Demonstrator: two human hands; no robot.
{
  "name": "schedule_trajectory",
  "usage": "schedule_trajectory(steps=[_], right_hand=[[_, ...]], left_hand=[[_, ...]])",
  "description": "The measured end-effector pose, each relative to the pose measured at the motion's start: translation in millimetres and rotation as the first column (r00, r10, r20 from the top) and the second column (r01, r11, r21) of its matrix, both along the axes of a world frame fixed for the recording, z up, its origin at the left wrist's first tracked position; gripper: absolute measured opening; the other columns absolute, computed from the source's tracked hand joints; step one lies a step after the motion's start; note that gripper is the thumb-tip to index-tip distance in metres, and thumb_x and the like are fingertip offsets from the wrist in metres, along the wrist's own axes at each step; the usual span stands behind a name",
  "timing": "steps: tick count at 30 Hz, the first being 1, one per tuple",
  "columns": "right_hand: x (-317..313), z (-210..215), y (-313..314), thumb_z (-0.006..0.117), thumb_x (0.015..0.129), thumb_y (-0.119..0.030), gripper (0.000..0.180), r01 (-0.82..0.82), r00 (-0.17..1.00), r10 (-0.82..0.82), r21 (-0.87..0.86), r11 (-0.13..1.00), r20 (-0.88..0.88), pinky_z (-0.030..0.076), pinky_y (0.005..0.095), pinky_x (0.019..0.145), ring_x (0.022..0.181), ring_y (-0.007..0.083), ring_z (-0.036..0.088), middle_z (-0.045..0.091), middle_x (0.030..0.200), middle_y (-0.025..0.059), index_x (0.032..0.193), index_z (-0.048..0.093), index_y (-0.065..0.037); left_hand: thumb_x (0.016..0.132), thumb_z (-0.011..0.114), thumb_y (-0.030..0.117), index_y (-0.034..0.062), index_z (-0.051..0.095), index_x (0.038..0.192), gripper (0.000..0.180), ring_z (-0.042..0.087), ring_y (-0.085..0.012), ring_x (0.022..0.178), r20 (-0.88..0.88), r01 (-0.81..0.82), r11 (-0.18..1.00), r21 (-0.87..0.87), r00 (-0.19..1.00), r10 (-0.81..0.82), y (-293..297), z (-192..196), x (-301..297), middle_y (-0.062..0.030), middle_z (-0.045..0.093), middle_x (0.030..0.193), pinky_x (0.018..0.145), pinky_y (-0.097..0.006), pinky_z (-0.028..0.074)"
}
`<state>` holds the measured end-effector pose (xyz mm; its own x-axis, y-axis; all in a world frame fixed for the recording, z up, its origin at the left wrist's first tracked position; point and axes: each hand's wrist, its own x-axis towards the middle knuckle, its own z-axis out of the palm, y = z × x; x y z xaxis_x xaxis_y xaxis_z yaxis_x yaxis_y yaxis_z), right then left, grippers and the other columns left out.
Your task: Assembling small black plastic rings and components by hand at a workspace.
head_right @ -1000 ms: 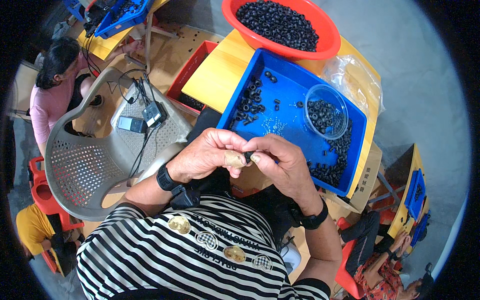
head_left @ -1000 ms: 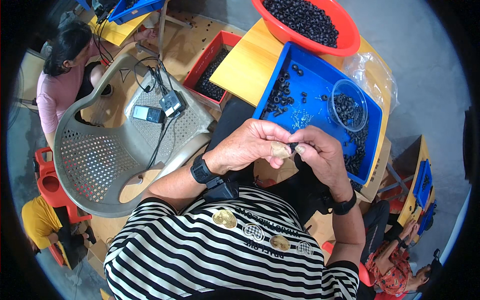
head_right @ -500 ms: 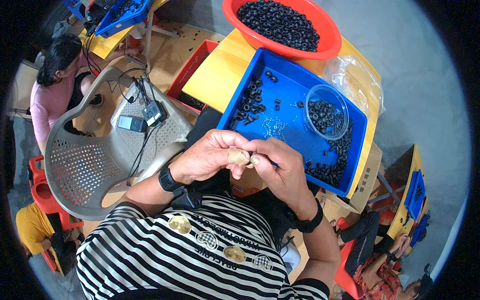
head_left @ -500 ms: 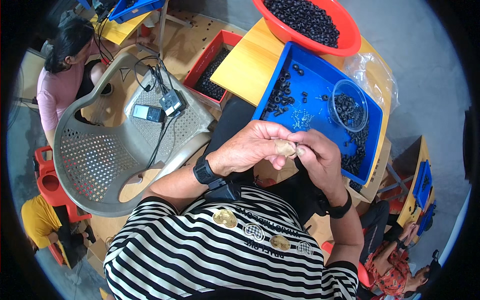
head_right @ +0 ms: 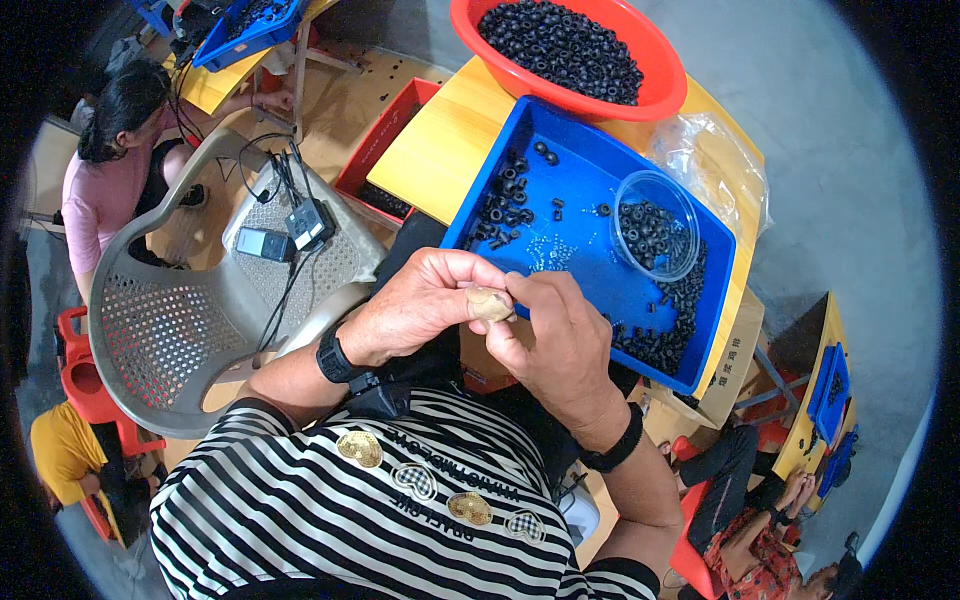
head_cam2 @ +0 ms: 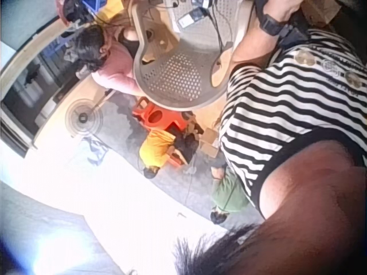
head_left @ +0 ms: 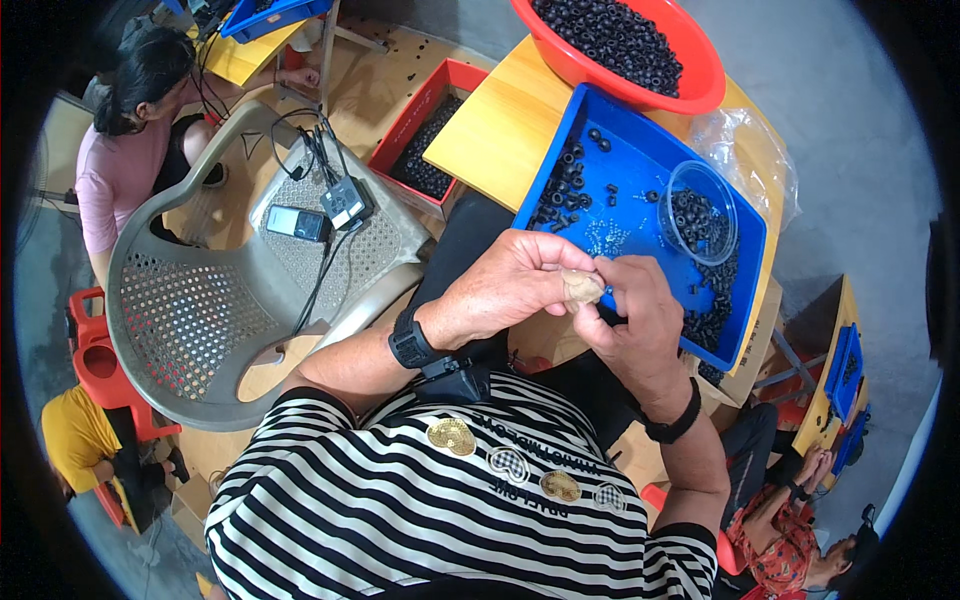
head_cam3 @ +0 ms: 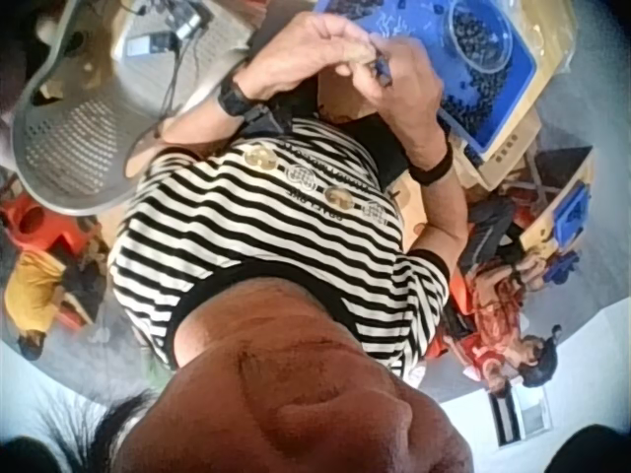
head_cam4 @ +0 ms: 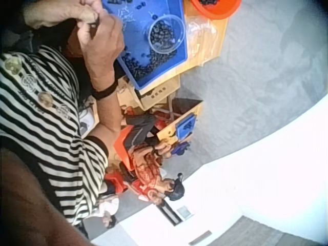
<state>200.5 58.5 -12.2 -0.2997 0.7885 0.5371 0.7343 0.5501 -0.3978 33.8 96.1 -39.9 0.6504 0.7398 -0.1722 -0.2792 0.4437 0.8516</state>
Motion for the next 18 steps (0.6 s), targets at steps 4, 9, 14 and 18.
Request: schedule_trajectory(steps=[4,9,14,18], right_hand=[[0.6,4.2,0.2,0.075,0.061,-0.011,0.039,0.032,0.998,-0.034,-0.049,0.998,-0.043,0.05,0.0301,0.056,0.068,0.0249,0.06,0.059,0.08,0.0113,0.094,0.056,-0.002],[0.5,2.3,-1.3,0.074,0.065,-0.014,0.036,0.04,0.998,-0.042,-0.031,0.999,-0.057,0.05,0.0304,0.055,0.068,0.0251,0.06,0.058,0.079,0.0116,0.092,0.056,0.0],[0.7,-2.9,-0.4,0.074,0.068,-0.018,0.035,0.012,1.0,-0.011,0.072,0.997,-0.011,0.049,0.0306,0.053,0.064,0.0245,0.059,0.058,0.076,0.0112,0.091,0.056,0.0],[1.3,-7.3,3.4,0.074,0.069,-0.02,0.035,-0.009,1.0,0.012,0.113,0.994,-0.025,0.048,0.0305,0.05,0.061,0.0241,0.058,0.057,0.073,0.0109,0.092,0.056,0.0]], left_hand=[[0.084,0.063,0.014,-0.0014,0.061,0.103,0.024,0.06,-0.0065,0.072,0.042,-0.009,0.997,-0.075,0.999,0.012,-2.2,5.7,-3.4,-0.0046,0.065,0.084,0.062,-0.019,0.049],[0.086,0.061,0.014,-0.0017,0.061,0.103,0.023,0.063,-0.0112,0.07,0.128,0.108,0.983,-0.147,0.988,-0.09,-3.0,2.1,-5.0,-0.0085,0.065,0.087,0.065,-0.022,0.052],[0.086,0.061,0.015,-0.0014,0.062,0.102,0.023,0.061,-0.009,0.07,0.091,0.104,0.989,-0.107,0.991,-0.095,-3.2,5.6,-4.5,-0.0069,0.065,0.085,0.064,-0.02,0.051],[0.086,0.061,0.017,-0.0008,0.063,0.1,0.022,0.06,-0.0068,0.07,0.099,0.062,0.995,-0.08,0.994,-0.054,-4.5,7.2,-4.0,-0.005,0.066,0.084,0.063,-0.019,0.05]])
